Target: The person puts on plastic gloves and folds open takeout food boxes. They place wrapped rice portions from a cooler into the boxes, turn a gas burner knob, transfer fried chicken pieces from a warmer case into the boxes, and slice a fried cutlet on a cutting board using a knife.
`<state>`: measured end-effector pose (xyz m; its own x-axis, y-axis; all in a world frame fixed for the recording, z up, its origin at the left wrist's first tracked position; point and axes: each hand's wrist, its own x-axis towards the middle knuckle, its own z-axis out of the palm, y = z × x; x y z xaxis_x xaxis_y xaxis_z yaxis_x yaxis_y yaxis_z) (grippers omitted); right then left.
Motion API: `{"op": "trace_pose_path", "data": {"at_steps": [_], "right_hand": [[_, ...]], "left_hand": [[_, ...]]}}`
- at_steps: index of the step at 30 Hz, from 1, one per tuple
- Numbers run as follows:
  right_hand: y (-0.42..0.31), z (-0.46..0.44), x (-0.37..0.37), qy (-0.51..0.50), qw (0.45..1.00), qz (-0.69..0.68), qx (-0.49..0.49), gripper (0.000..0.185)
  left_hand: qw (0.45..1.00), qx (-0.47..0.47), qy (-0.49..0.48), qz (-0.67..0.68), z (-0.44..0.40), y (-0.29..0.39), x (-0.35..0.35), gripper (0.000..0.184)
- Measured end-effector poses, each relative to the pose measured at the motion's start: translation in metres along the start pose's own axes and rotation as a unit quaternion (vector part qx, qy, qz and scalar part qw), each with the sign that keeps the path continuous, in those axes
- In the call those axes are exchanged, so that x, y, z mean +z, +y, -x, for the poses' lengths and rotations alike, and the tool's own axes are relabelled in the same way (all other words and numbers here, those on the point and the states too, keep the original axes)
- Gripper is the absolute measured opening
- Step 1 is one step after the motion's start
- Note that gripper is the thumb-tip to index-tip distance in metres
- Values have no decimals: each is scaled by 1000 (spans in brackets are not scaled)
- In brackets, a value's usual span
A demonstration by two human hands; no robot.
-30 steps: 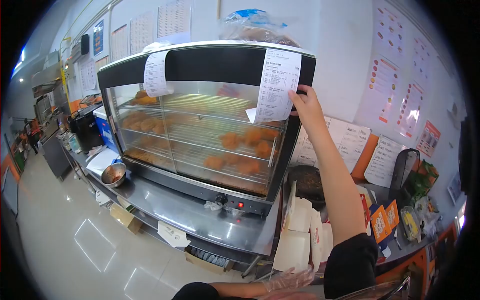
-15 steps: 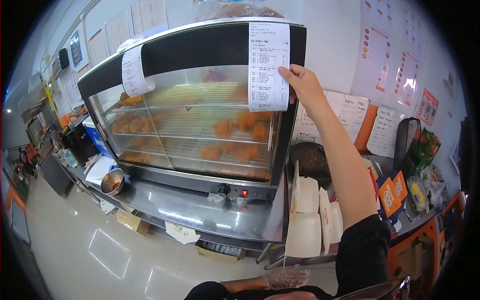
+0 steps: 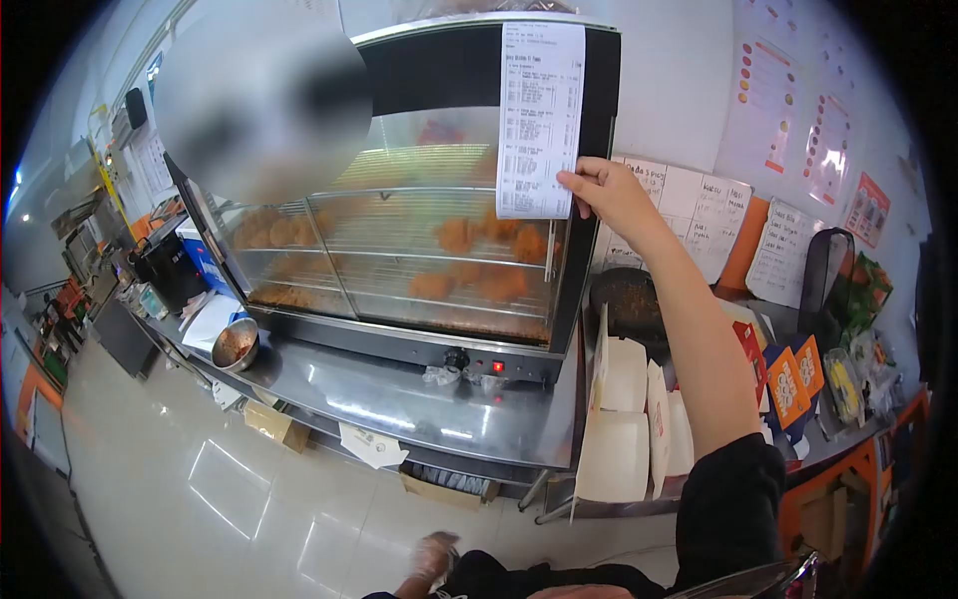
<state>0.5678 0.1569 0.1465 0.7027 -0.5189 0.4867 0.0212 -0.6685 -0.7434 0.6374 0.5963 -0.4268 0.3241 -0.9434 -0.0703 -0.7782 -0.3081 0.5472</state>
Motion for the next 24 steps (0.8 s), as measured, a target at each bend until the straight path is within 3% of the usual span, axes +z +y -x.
{"op": "trace_pose_path", "data": {"at_steps": [1, 3, 5, 6, 7, 9, 11, 12, 15, 16, 17, 18, 19, 20, 21, 22, 23, 24], "right_hand": [[2, 1, 1, -3, 1000, 2, 6, 32], [11, -4, 3, 8, 1000, -2, 3, 32], [15, -3, 8, 20, 1000, -3, 3, 31], [11, -2, 10, 37, 999, -11, 8, 29], [8, -1, 13, 56, 998, -18, 14, 27], [12, -2, 13, 63, 997, 14, 32, 29], [12, -1, 20, 131, 989, 62, 8, 31], [16, 1, 13, 129, 983, 127, 18, 34], [32, 20, -11, 281, 939, 197, 12, 40], [88, 29, -65, 248, 958, 144, 7, 44], [55, 73, -46, 336, 912, 237, -15, 44], [95, 96, -101, 316, 869, 379, -19, 45], [98, 124, -122, 346, 853, 391, -10, 45], [96, 157, -128, 366, 835, 411, -12, 45], [94, 180, -125, 379, 815, 438, -16, 46], [67, 184, -89, 385, 789, 476, -47, 48], [50, 198, -32, 423, 810, 398, 81, 50], [35, 191, 12, 398, 785, 475, 20, 46]], "left_hand": [[996, -41, 82, 19, 14, -12, -7, 40], [976, -153, 145, -48, 41, -31, -19, 41], [949, -199, 243, -15, 74, -65, -15, 42], [926, -298, 233, -13, 89, -71, -20, 44], [929, -293, 226, -16, 110, -78, -28, 44], [902, -400, 164, 17, 149, -92, -57, 48], [889, -430, 158, 16, 193, -131, -77, 51], [884, -439, 161, 14, 218, -156, -87, 52], [865, -451, 219, 4, 291, -245, -129, 58], [855, -448, 260, -1, 307, -279, -155, 60], [843, -442, 305, -4, 315, -305, -189, 62], [819, -452, 352, -7, 310, -337, -223, 57], [790, -466, 398, -5, 289, -360, -273, 52], [798, -400, 450, 39, 277, -395, -306, 53], [820, -338, 459, -47, 256, -400, -353, 52], [827, -322, 460, -30, 229, -412, -401, 50], [833, -280, 473, -66, 200, -435, -437, 49], [827, -244, 498, -93, 166, -449, -469, 49]]}}
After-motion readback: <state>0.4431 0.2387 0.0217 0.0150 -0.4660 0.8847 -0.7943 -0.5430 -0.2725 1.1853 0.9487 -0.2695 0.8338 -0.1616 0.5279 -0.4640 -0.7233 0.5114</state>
